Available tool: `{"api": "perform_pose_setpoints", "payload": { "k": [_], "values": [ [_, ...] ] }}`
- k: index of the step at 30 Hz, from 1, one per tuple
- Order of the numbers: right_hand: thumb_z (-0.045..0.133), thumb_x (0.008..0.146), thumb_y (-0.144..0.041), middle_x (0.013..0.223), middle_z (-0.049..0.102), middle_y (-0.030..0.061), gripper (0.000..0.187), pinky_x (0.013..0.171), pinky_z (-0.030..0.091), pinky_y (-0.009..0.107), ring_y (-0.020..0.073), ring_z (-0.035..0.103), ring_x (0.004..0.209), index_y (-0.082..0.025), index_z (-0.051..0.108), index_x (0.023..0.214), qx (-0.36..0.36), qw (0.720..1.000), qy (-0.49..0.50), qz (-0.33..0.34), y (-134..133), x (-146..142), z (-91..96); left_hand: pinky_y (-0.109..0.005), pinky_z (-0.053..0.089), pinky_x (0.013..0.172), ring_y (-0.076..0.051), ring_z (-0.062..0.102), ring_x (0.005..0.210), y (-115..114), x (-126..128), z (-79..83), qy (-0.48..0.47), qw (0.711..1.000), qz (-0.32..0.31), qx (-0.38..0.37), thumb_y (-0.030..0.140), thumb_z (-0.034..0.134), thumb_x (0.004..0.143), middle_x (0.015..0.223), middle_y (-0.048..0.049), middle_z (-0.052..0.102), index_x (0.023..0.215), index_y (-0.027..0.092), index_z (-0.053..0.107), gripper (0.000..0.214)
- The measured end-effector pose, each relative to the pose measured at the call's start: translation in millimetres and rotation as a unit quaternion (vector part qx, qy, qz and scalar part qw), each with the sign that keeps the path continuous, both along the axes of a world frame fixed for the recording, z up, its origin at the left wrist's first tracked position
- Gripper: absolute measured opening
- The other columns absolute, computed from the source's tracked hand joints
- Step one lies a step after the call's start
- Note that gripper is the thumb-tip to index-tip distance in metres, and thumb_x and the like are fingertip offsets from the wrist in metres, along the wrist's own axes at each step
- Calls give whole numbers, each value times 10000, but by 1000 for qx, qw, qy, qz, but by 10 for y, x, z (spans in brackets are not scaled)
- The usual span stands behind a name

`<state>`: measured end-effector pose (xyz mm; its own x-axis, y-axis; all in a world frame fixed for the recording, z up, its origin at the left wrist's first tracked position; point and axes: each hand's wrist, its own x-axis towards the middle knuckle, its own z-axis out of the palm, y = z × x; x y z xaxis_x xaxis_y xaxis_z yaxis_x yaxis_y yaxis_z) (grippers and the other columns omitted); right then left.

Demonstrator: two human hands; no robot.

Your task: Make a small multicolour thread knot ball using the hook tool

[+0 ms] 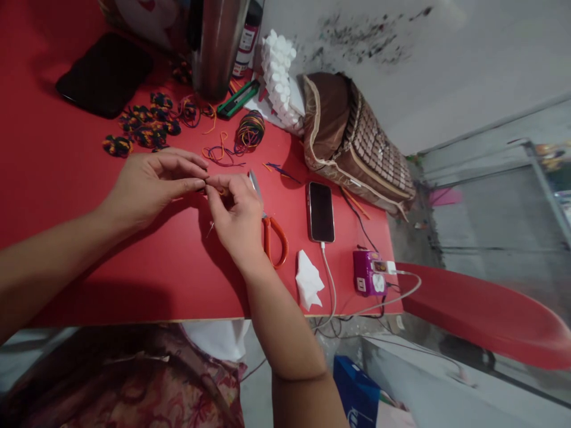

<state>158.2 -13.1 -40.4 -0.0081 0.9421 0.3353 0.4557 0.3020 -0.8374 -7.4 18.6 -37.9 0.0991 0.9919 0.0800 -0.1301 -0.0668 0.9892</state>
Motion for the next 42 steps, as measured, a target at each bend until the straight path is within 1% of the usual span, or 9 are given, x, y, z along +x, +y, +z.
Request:
{"api": "perform_pose_setpoints", "payload": {
  "k": [3,6,9,14,17,21,27,33,42],
  "values": [
    [708,975,-253,967,742,31,75,812,557,354,182,674,866,-250,743,1041,-4,1000,-13,-1,-9,27,29,-373,641,937,-228,738,1047,-4,5,28,4,1000,13,6,61,801,760,1023,-71,772,737,201,818,143],
    [735,963,-256,882,728,9,27,755,526,329,156,644,773,-235,739,947,-7,1000,-22,-10,-16,40,69,-341,640,864,-187,731,928,-2,11,37,9,1000,17,15,25,766,747,969,-54,767,732,191,794,169],
    [741,959,-244,777,684,-13,127,710,494,312,139,609,710,-220,712,837,-5,999,-34,0,-35,32,120,-305,622,785,-154,703,855,16,7,24,17,999,28,17,-2,738,727,960,-47,751,735,183,790,193],
    [765,947,-183,753,689,-20,155,705,501,309,127,595,682,-219,736,799,56,996,-53,38,-73,22,184,-243,594,667,-130,686,786,29,4,21,27,999,38,4,-36,709,705,928,-37,740,720,185,801,240],
    [775,951,-192,782,701,-9,132,712,518,316,140,623,725,-229,758,825,94,993,-64,45,-72,40,194,-229,594,676,-121,685,785,19,19,25,30,999,43,-4,-35,710,718,954,-38,743,721,189,809,244],
    [783,918,-160,1020,744,39,134,685,525,316,155,659,826,-224,760,802,74,995,-44,54,-66,66,221,-224,589,680,-121,684,793,28,35,4,22,998,51,-11,-42,707,721,954,-39,726,731,189,819,257],
    [794,887,-95,1021,812,20,177,880,602,374,200,740,1011,-255,784,812,22,989,90,114,-80,61,272,-221,566,660,-117,669,774,61,42,1,17,999,46,-21,-30,728,731,943,-42,723,720,190,827,241],
    [806,920,-215,981,824,6,102,573,563,268,110,679,641,-241,759,833,-68,967,229,88,-48,47,208,-263,597,828,-143,708,884,46,14,22,10,1000,26,-14,-30,734,749,941,-40,751,725,204,836,257],
    [814,926,-332,899,812,8,160,525,519,245,95,627,592,-234,726,836,-118,957,262,37,-33,15,216,-373,592,998,-199,736,1011,22,-23,62,41,999,-11,15,27,721,830,981,-55,783,743,252,851,274]
  ]
}}
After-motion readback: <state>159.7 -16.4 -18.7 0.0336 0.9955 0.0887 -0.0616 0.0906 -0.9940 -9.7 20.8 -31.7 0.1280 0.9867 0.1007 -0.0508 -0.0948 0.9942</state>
